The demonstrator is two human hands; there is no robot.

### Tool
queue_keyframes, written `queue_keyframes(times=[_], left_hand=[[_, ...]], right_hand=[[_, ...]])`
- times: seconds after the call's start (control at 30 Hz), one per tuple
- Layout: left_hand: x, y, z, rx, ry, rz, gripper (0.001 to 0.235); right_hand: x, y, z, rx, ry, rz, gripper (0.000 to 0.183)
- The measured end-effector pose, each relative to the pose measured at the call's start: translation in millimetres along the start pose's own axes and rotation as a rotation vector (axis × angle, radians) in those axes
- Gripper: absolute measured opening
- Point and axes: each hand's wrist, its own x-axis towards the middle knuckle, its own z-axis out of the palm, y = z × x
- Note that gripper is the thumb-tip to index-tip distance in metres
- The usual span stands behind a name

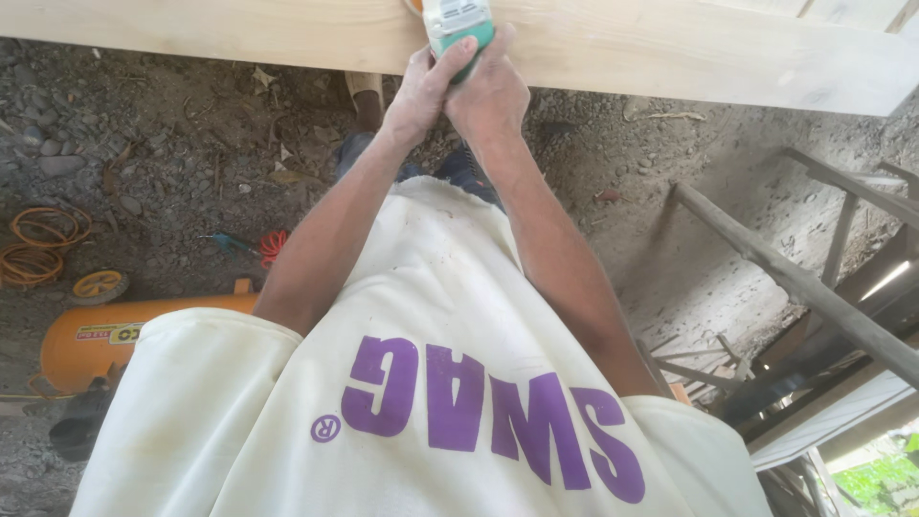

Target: The person uses a handheld electric sander to smooth the surface of a large wooden panel. They move the sander across the face and edges of the wood, occasionally repositioning their hands and the tool to cover different areas.

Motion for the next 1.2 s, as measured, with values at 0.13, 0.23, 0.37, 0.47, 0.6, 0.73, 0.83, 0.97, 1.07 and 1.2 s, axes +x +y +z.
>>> queue_keyframes(times=[0.13, 0.23, 0.37, 0.47, 0.6, 0.73, 0.83, 0.97, 1.07, 1.2], left_hand=[[25.3, -18.1, 53.1, 0.091, -0.063, -0.045, 0.069], [41.9, -39.4, 100.4, 0.158, -0.071, -0.075, 0.067], [75.2, -68.1, 166.5, 0.275, -0.131, -0.048, 0.067], [92.3, -94.6, 215.3, 0.300, -0.173, -0.136, 0.069], [108.1, -120.7, 269.1, 0.366, -0.178, -0.064, 0.073], [123.7, -138.3, 307.5, 0.468, -0.223, -0.157, 0.075], [135.0, -149.1, 327.7, 0.468, -0.224, -0.109, 0.075], [145.2, -164.8, 351.5, 0.513, -0.236, -0.142, 0.075], [153.7, -178.5, 370.6, 0.512, -0.270, -0.165, 0.076], [168.7, -200.5, 399.3, 0.566, -0.311, -0.174, 0.081]], right_hand=[[-1.4, 55.3, -31.6, 0.017, 0.046, 0.073, 0.070], [3.5, 105.1, -52.7, -0.003, 0.059, 0.136, 0.067], [9.5, 182.6, -85.8, -0.036, 0.108, 0.171, 0.064], [-1.3, 231.2, -112.8, -0.042, 0.116, 0.222, 0.064], [7.4, 277.0, -151.1, 0.019, 0.093, 0.291, 0.072], [7.6, 312.2, -175.1, -0.029, 0.072, 0.309, 0.070], [10.8, 332.7, -189.1, 0.067, 0.044, 0.383, 0.073], [9.1, 359.5, -197.9, 0.048, 0.124, 0.341, 0.077], [7.3, 386.3, -204.6, 0.039, 0.149, 0.348, 0.074], [7.4, 413.0, -220.9, 0.075, 0.142, 0.367, 0.069]])
